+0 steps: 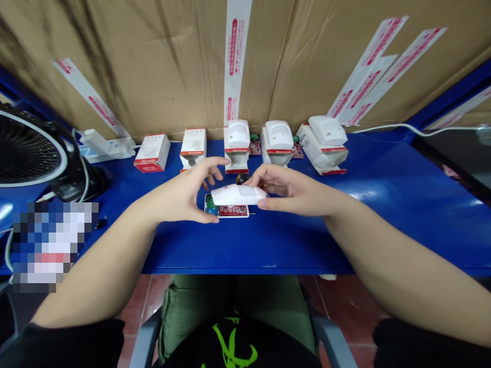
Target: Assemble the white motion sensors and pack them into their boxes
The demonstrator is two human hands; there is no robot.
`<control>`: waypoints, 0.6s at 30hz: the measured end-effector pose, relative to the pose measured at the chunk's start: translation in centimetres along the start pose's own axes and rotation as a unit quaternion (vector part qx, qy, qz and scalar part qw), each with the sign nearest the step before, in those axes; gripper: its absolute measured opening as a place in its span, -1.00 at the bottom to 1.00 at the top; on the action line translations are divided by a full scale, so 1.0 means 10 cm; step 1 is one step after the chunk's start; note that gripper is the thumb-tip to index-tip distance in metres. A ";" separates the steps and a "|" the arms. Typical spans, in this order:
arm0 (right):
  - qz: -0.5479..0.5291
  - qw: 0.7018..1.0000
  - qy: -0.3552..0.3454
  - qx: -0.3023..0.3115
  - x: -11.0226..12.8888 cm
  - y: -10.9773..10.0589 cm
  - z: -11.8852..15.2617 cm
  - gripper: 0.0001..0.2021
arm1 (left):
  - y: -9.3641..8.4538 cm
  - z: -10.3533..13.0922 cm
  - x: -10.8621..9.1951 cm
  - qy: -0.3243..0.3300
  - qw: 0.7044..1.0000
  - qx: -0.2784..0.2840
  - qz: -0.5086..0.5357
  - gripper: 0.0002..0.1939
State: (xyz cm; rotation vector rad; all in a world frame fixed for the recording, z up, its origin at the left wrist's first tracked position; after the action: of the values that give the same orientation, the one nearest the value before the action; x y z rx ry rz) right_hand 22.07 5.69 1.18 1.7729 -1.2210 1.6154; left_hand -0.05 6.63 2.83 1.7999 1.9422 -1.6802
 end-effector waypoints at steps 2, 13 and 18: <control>0.114 0.992 -0.058 -0.007 0.05 -0.01 0.01 -0.75 | 0.03 0.02 0.05 -0.037 0.997 0.050 -0.040 0.20; 0.346 0.928 -0.141 0.001 0.05 0.22 0.05 -0.81 | 0.19 0.06 0.06 -0.066 0.983 0.124 -0.121 0.10; 0.339 0.930 -0.140 0.001 -0.01 0.28 0.02 -0.81 | 0.19 0.04 0.04 -0.066 0.982 0.118 -0.131 -0.01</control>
State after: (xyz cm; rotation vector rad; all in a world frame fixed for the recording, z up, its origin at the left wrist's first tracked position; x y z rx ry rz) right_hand 19.82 4.15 0.41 1.7234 -2.1448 1.7262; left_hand 0.88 6.17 1.16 1.4978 2.0734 -2.1323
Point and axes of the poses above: each hand's wrist, its own z-axis away from the middle knuckle, its own y-axis out of the palm, x = y × z, the point moved 6 cm from there along -z, towards the middle knuckle, and after that the axes turned 12 degrees about -x, right-handed, at the moved point
